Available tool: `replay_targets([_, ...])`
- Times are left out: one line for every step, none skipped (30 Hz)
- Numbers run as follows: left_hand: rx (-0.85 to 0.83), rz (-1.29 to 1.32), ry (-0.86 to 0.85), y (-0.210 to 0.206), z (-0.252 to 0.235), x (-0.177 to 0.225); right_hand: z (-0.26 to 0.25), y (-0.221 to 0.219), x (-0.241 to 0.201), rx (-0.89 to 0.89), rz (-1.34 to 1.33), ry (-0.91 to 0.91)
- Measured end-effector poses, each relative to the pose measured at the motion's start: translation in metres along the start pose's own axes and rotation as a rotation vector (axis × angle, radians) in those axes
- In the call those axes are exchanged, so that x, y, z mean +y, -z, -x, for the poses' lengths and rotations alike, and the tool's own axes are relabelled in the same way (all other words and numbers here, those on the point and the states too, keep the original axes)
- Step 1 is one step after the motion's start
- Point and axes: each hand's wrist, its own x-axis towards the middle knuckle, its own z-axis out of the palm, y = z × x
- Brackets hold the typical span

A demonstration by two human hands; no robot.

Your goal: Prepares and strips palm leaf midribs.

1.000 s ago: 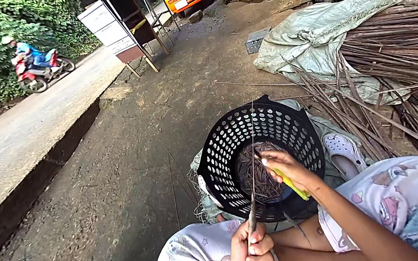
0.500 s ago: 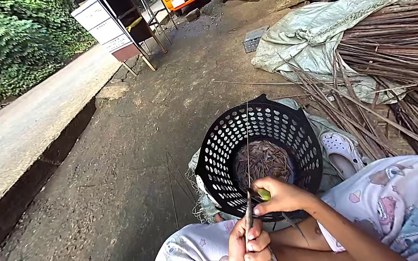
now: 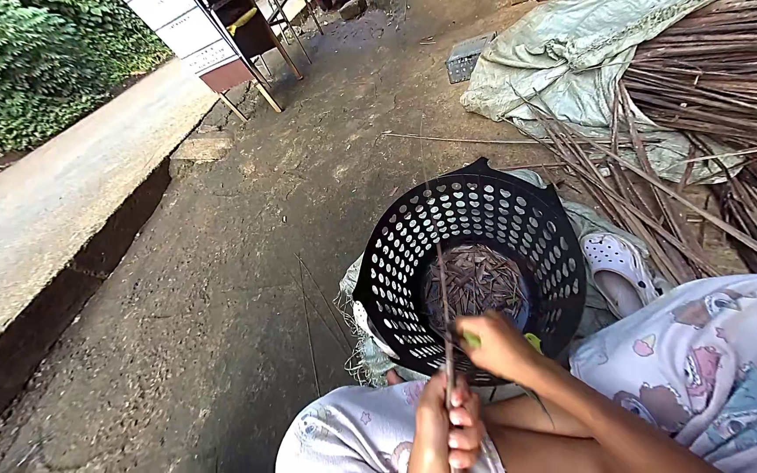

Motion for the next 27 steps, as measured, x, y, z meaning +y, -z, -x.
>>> replay_targets([0.071,-0.109,-0.021,-0.004,0.003,-0.005,-0.006,0.006,0.005,0.109,-0.023,-0.077])
replay_targets([0.134,-0.174,-0.036,-0.006,0.004,-0.008,-0.01,0.016,0.011,0.168,-0.023,-0.124])
replay_targets([0.189,-0.204,-0.059,-0.006,0.005,-0.009,-0.01,0.024,0.013,0.183,-0.025,-0.12])
replay_targets([0.24,-0.23,-0.087,-0.007,0.005,-0.008,-0.004,0.026,0.013,0.163,-0.047,-0.08])
replay_targets([0.28,-0.267,-0.112,-0.009,0.004,-0.007,0.005,0.023,0.011,0.124,-0.099,-0.021])
replay_targets([0.299,-0.306,-0.128,-0.012,0.002,-0.007,0.014,0.016,0.01,0.08,-0.16,0.042])
replay_targets([0.291,-0.338,-0.137,-0.015,-0.001,-0.007,0.018,0.01,0.008,0.014,-0.224,0.069])
replay_targets([0.272,-0.362,-0.146,-0.017,-0.003,-0.008,0.018,0.005,0.007,-0.038,-0.281,0.068])
replay_targets([0.252,-0.381,-0.152,-0.018,-0.003,-0.009,0.016,0.001,0.007,-0.051,-0.344,0.051])
replay_targets([0.236,-0.4,-0.155,-0.017,-0.003,-0.01,0.013,-0.001,0.008,-0.021,-0.435,0.031])
replay_targets([0.219,-0.419,-0.156,-0.015,-0.001,-0.009,0.009,-0.001,0.008,0.024,-0.562,0.008])
replay_targets([0.204,-0.439,-0.157,-0.012,0.0,-0.009,0.006,0.001,0.009,0.037,-0.711,-0.018])
replay_targets([0.191,-0.466,-0.159,-0.01,0.001,-0.008,0.004,0.005,0.01,0.008,-0.857,-0.041])
replay_targets([0.176,-0.496,-0.162,-0.01,0.001,-0.008,0.003,0.008,0.011,-0.042,-0.943,-0.051])
replay_targets([0.156,-0.528,-0.162,-0.01,0.0,-0.009,0.002,0.009,0.012,-0.074,-0.932,-0.05])
replay_targets([0.136,-0.552,-0.163,-0.01,-0.001,-0.01,0.001,0.009,0.014,-0.069,-0.825,-0.036])
replay_targets([0.13,-0.569,-0.174,-0.011,-0.002,-0.012,0.0,0.012,0.016,-0.034,-0.654,-0.018])
replay_targets([0.148,-0.579,-0.203,-0.011,-0.002,-0.012,0.001,0.018,0.017,0.0,-0.46,-0.003])
replay_targets([0.193,-0.576,-0.248,-0.01,-0.001,-0.01,0.003,0.028,0.018,0.023,-0.275,0.004])
replay_targets([0.253,-0.546,-0.3,-0.008,0.0,-0.007,0.008,0.04,0.018,0.003,-0.124,-0.009])
replay_targets([0.307,-0.497,-0.348,-0.005,0.002,-0.003,0.014,0.052,0.019,-0.057,0.003,-0.032])
replay_targets([0.351,-0.437,-0.387,-0.003,0.002,0.002,0.02,0.061,0.018,-0.151,0.109,-0.067])
replay_targets([0.384,-0.387,-0.412,-0.003,0.002,0.006,0.025,0.066,0.016,-0.249,0.202,-0.113])
replay_targets([0.402,-0.364,-0.428,-0.005,0.002,0.009,0.029,0.064,0.014,-0.335,0.281,-0.159])
replay_targets([0.417,-0.366,-0.44,-0.007,0.001,0.011,0.03,0.06,0.012,-0.415,0.344,-0.202])
replay_targets([0.427,-0.388,-0.452,-0.01,0.0,0.011,0.03,0.053,0.009,-0.494,0.395,-0.24])
replay_targets([0.432,-0.413,-0.464,-0.01,-0.001,0.01,0.028,0.046,0.006,-0.56,0.432,-0.265])
